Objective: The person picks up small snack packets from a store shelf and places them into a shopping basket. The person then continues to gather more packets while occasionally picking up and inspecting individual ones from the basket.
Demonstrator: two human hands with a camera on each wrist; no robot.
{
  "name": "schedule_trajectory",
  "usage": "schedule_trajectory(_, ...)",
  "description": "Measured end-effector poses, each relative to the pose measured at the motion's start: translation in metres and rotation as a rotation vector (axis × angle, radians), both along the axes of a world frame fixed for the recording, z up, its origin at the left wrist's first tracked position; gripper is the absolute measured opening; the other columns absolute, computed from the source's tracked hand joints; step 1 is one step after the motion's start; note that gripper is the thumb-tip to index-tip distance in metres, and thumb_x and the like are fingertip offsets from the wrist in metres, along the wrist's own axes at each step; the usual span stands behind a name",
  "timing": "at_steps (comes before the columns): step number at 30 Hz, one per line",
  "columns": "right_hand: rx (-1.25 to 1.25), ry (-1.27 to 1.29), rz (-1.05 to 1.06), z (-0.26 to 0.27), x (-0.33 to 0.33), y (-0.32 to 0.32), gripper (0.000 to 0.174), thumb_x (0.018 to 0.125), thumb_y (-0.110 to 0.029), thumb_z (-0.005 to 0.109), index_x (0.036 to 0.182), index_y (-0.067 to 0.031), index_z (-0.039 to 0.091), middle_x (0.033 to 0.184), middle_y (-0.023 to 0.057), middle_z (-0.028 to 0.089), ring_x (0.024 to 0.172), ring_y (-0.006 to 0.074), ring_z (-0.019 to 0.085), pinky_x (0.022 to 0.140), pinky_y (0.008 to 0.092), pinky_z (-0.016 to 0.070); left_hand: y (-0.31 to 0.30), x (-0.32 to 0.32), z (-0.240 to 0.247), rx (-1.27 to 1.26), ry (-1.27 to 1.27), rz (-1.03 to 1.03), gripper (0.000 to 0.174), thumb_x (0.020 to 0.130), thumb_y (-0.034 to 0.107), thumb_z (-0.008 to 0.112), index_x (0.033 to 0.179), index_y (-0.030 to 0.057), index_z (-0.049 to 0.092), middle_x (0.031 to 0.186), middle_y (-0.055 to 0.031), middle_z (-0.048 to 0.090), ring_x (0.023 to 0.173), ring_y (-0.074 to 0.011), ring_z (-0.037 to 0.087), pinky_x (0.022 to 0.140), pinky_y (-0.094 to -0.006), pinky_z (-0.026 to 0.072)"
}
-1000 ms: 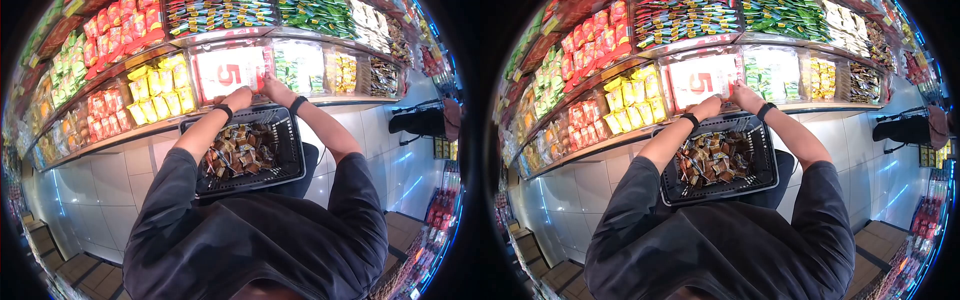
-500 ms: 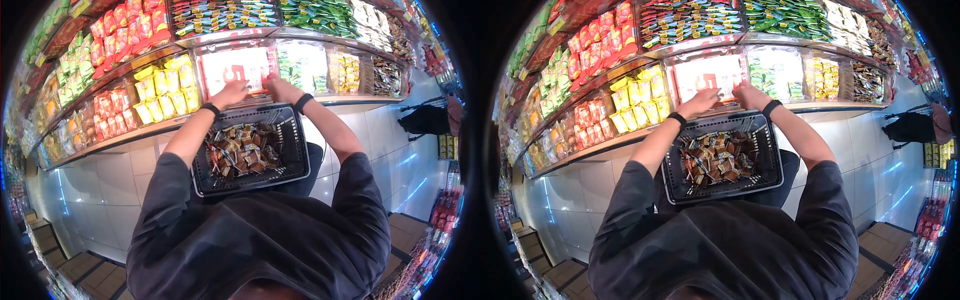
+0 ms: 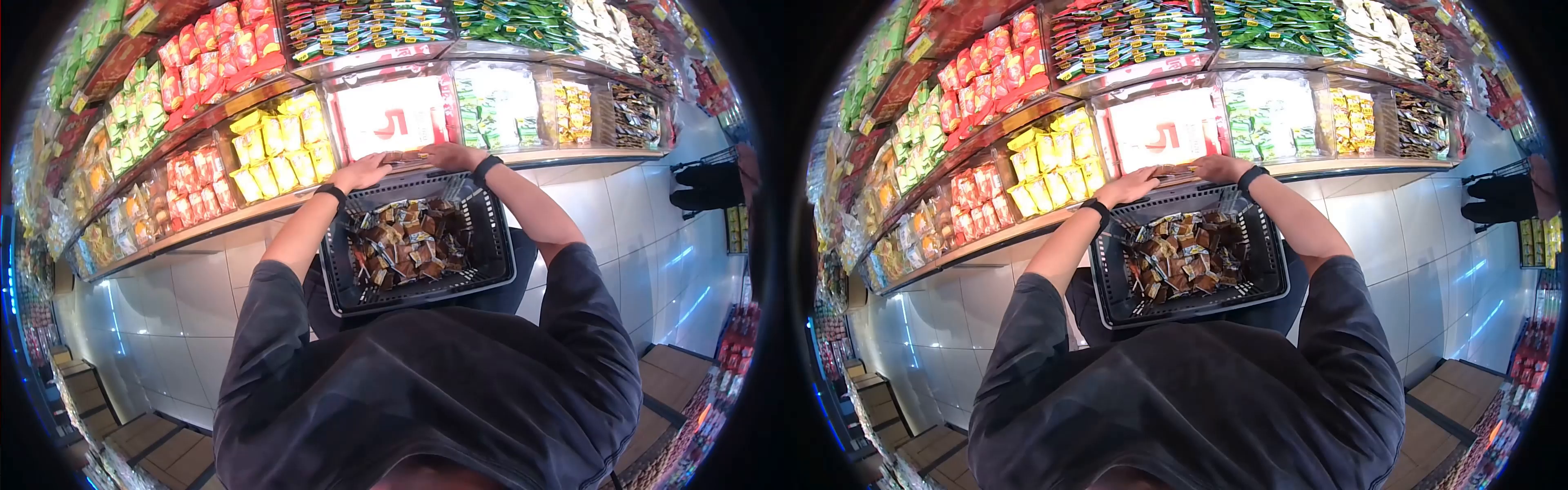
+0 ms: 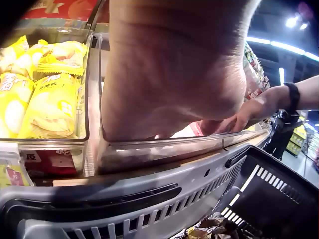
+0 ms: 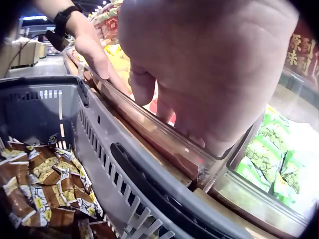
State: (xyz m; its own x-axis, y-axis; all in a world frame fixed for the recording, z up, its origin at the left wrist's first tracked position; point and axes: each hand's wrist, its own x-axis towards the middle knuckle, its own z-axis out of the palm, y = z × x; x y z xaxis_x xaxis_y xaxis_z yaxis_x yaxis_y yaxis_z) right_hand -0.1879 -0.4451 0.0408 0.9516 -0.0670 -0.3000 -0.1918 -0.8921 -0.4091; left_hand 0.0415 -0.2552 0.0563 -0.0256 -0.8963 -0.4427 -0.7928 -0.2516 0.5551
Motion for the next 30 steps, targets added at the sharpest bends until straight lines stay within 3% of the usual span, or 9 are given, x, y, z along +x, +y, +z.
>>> schedule_trajectory(3,-0.149,-0.001,0.255,0.013,0.001,0.002,0.05,0.099,-0.02,0.042,0.146,-0.0043,0.046,0.142,0.0222,0.056,0.13,0.035,0.055,0.109,0.0414,0.0423,-0.001,-0.003,0.006,0.038,-0.043,-0.016,0.092,0.095,0.065,0.042,0.159,0.002,0.021,0.164,-0.021,0.025,0.152,-0.0349,0.023,0.124,-0.0439,0.024)
schedule_trajectory(8,0.101,0.171,-0.151,0.052,0.004,0.024,0.056,0.087,-0.013,0.052,0.141,-0.0011,0.049,0.142,0.0244,0.054,0.13,0.0358,0.055,0.109,0.0401,0.0434,0.003,-0.006,0.01,-0.024,-0.135,-0.035,0.121,0.078,0.082,0.056,0.159,0.0005,0.019,0.163,-0.0239,0.026,0.152,-0.0369,0.023,0.122,-0.0456,0.0265)
schedule_trajectory(9,0.174,0.192,-0.233,0.051,0.005,0.025,0.052,0.084,-0.013,0.054,0.134,0.0026,0.056,0.144,0.0235,0.052,0.129,0.037,0.055,0.11,0.0403,0.044,0.003,-0.007,0.015,-0.026,-0.138,-0.033,0.121,0.078,0.082,0.056,0.159,0.0005,0.019,0.163,-0.0239,0.026,0.152,-0.0369,0.023,0.122,-0.0456,0.0265)
schedule_trajectory(10,0.135,0.08,-0.172,0.028,0.005,0.017,0.069,0.079,-0.014,0.054,0.146,0.0013,0.044,0.151,0.0248,0.044,0.135,0.0384,0.049,0.113,0.0406,0.04,0.001,-0.007,0.021,-0.035,-0.129,-0.039,0.122,0.077,0.081,0.058,0.158,-0.0004,0.02,0.161,-0.0242,0.028,0.151,-0.0369,0.025,0.122,-0.046,0.0275)
schedule_trajectory(13,0.059,-0.04,-0.16,0.02,0.005,0.02,0.073,0.079,-0.012,0.056,0.149,0.0011,0.039,0.154,0.025,0.04,0.138,0.0378,0.045,0.115,0.0402,0.0378,0.002,-0.01,0.03,-0.029,-0.072,-0.024,0.122,0.073,0.076,0.068,0.156,-0.0023,0.025,0.158,-0.0248,0.034,0.148,-0.0367,0.031,0.12,-0.0455,0.0299)
schedule_trajectory(18,0.183,0.072,-0.181,0.044,0.003,0.031,0.075,0.076,-0.01,0.058,0.149,-0.0091,0.042,0.139,0.0247,0.057,0.132,0.0364,0.052,0.11,0.0395,0.0427,0.008,-0.008,0.012,-0.062,-0.094,-0.079,0.118,0.07,0.07,0.074,0.155,0.0014,0.031,0.156,-0.0221,0.038,0.146,-0.0358,0.034,0.119,-0.049,0.0317)
schedule_trajectory(23,0.133,0.066,-0.239,0.034,0.0,0.03,0.073,0.077,-0.009,0.058,0.149,-0.0097,0.044,0.143,0.022,0.055,0.131,0.0345,0.053,0.11,0.0394,0.0433,0.003,-0.008,0.01,-0.043,-0.103,-0.048,0.116,0.07,0.07,0.074,0.155,0.0031,0.033,0.157,-0.0206,0.036,0.146,-0.0356,0.034,0.118,-0.0537,0.0313)
schedule_trajectory(25,0.134,0.111,-0.262,0.043,0.0,0.033,0.073,0.078,-0.009,0.058,0.15,-0.0105,0.043,0.143,0.0211,0.054,0.132,0.034,0.053,0.11,0.0393,0.0435,0.002,-0.01,0.014,-0.024,-0.121,-0.046,0.115,0.073,0.072,0.071,0.153,-0.0003,0.032,0.154,-0.0226,0.038,0.144,-0.0369,0.035,0.118,-0.0465,0.0335)
schedule_trajectory(30,0.231,0.132,-0.238,0.048,-0.001,0.031,0.079,0.079,-0.012,0.059,0.155,-0.0123,0.037,0.147,0.0205,0.052,0.134,0.034,0.051,0.112,0.0387,0.042,0.008,-0.013,0.014,-0.084,-0.155,-0.037,0.117,0.073,0.073,0.071,0.154,-0.0011,0.03,0.156,-0.0225,0.036,0.145,-0.0369,0.033,0.119,-0.0466,0.0323)
